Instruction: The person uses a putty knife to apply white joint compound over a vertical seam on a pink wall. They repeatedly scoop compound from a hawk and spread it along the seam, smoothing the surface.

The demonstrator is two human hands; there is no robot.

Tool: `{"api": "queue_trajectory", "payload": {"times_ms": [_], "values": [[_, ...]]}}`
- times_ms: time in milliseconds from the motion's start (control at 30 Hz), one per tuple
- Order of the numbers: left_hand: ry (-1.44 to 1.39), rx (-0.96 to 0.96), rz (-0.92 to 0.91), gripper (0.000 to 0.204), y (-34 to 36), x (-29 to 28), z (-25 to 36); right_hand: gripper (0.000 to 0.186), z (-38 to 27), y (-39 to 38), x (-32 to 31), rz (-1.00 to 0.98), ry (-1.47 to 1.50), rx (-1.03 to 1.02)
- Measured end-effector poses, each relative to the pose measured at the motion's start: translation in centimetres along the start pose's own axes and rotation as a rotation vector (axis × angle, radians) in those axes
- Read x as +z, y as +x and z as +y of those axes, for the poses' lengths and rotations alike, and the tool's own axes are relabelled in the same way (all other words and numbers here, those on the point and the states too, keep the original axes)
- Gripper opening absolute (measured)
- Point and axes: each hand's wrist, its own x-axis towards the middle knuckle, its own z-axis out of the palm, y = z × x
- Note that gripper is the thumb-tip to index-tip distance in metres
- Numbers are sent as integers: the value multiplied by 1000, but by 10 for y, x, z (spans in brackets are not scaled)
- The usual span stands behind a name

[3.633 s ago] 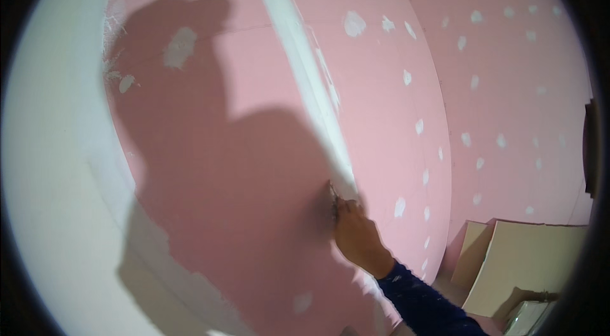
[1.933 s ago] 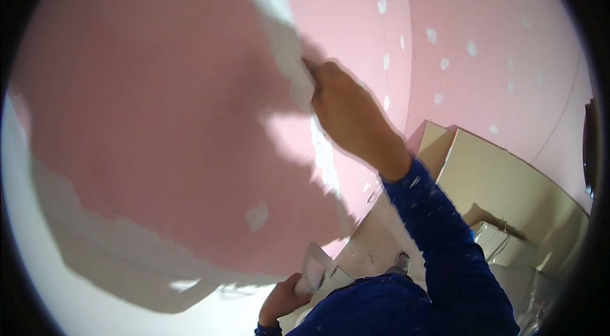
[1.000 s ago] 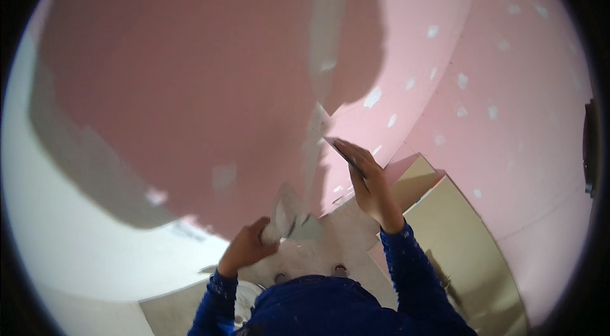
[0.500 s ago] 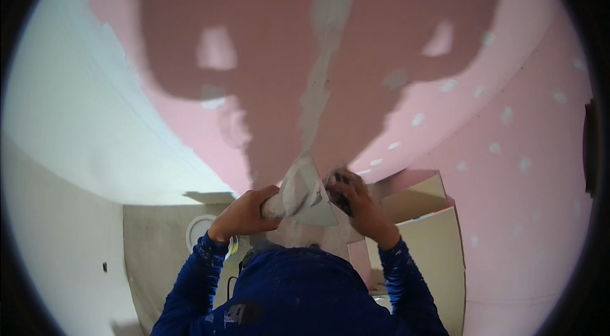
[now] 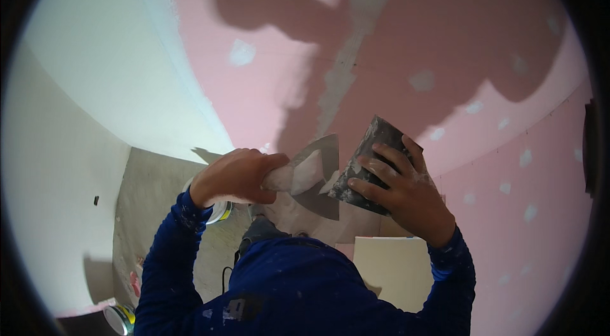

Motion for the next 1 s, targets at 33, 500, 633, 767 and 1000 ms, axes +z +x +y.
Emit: {"api": "queue_trajectory", "payload": {"times_ms": [33,500,633,767,1000], "values": [[2,31,22,54,-1,0,3,47,1,0,-3,-10,-8,-34],[-239,-158,389,57,-35,13,-38,45,89,-14,-20,-21,1024,366],[-313,-183,359,53,-68,50,-88,50,113,-7,-20,194,1790,604],[-240,-3,374,54,-69,94,-145,50,89,20,-72,583,1713,639],[-286,-120,237,42,-69,106,-185,34,38,74,-276,953,30,180]]}}
